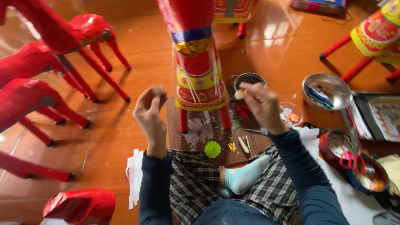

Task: Decorating a traditional red paper horse figure with glue, gold foil, and blue paper strips.

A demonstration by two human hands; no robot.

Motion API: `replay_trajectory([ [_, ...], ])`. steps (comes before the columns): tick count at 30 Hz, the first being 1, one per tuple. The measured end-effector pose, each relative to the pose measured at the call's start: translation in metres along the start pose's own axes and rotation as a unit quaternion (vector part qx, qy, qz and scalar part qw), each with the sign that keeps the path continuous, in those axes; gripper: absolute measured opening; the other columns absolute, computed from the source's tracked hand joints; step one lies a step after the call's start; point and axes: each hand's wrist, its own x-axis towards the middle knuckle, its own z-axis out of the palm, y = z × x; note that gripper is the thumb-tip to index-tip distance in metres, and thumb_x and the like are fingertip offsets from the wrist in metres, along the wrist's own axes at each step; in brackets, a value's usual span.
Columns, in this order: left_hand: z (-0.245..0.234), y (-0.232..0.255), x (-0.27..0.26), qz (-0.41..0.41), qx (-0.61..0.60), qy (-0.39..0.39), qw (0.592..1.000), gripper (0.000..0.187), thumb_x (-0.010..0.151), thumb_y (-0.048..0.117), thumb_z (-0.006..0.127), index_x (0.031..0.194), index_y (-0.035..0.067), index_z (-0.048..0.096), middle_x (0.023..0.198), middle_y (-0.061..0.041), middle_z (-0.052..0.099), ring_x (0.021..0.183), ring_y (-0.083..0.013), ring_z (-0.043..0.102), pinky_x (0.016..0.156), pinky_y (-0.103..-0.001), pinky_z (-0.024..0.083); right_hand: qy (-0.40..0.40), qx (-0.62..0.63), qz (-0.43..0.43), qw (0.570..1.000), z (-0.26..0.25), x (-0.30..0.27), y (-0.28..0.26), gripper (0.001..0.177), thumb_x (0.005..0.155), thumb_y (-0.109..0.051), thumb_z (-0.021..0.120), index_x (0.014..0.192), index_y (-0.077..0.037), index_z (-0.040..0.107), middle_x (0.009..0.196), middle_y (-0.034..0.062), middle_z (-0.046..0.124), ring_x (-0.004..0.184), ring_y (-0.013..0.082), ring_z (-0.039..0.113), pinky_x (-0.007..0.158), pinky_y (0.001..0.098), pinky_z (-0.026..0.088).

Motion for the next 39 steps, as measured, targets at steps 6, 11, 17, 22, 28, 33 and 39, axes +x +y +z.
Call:
replay_trajectory([
  [6,0.056,0.015,0.039,0.149,-0.057,-0.053,0.986,0.025,0.100,-0.005,0.077,0.125,-0.002,0.074,0.113,-0.018,0.081,0.099,-0.0248,0.082,0.091,-0.037,0.071,0.054,-0.020,-0.069,0.996,-0.004,0.097,-0.035,0.012,0.110,-0.001,0.079,0.121,-0.002,0.080,0.097,0.0111,0.076,0.074,0.0150,0.056,0.066,0.0302,0.044],
  [11,0.098,-0.008,0.077,0.275,0.017,-0.057,0.960,0.028,0.103,-0.003,0.078,0.130,0.005,0.073,0.124,-0.014,0.082,0.112,-0.0217,0.084,0.100,-0.026,0.073,0.112,-0.063,-0.169,0.977,0.024,0.157,-0.058,0.006,0.110,0.006,0.081,0.115,0.005,0.080,0.100,0.0149,0.080,0.070,0.0167,0.062,0.055,0.0261,0.044],
  [17,0.118,0.006,0.064,0.291,0.100,-0.002,0.951,0.028,0.103,0.000,0.076,0.130,0.005,0.074,0.122,-0.010,0.084,0.108,-0.0166,0.084,0.093,-0.024,0.071,0.170,-0.092,-0.204,0.960,0.042,0.162,-0.076,0.017,0.102,0.013,0.080,0.116,0.005,0.078,0.103,0.0156,0.081,0.073,0.0172,0.069,0.059,0.0249,0.053],
  [22,0.119,0.015,0.053,0.280,0.120,-0.040,0.952,0.028,0.107,0.002,0.070,0.134,0.005,0.073,0.122,-0.011,0.084,0.102,-0.0149,0.085,0.087,-0.022,0.070,0.147,-0.062,-0.199,0.967,0.043,0.153,-0.092,0.020,0.102,0.015,0.080,0.119,0.007,0.077,0.107,0.0163,0.078,0.077,0.0208,0.069,0.064,0.0294,0.055],
  [28,0.116,0.006,0.054,0.301,0.160,-0.032,0.939,0.036,0.105,-0.004,0.071,0.139,0.009,0.071,0.125,-0.009,0.084,0.101,-0.0126,0.085,0.083,-0.021,0.070,0.123,-0.017,-0.181,0.976,0.043,0.149,-0.094,0.022,0.102,0.017,0.080,0.123,0.009,0.078,0.108,0.0155,0.077,0.068,0.0149,0.060,0.054,0.0244,0.047],
  [33,0.112,-0.001,0.048,0.317,0.183,-0.067,0.928,0.037,0.114,0.000,0.060,0.150,0.008,0.062,0.140,-0.012,0.079,0.097,-0.0119,0.083,0.075,-0.020,0.065,0.110,0.037,-0.143,0.983,0.043,0.150,-0.084,0.017,0.109,0.007,0.075,0.126,0.005,0.078,0.110,0.0164,0.081,0.072,0.0150,0.066,0.056,0.0239,0.047],
  [39,0.107,-0.002,0.037,0.296,0.192,-0.117,0.928,0.042,0.120,0.012,0.048,0.161,0.007,0.049,0.156,-0.017,0.068,0.120,-0.0216,0.081,0.092,-0.026,0.070,0.103,0.069,-0.103,0.987,0.045,0.157,-0.066,0.007,0.111,-0.001,0.077,0.117,-0.004,0.075,0.102,0.0078,0.081,0.073,0.0119,0.063,0.060,0.0245,0.046],
])
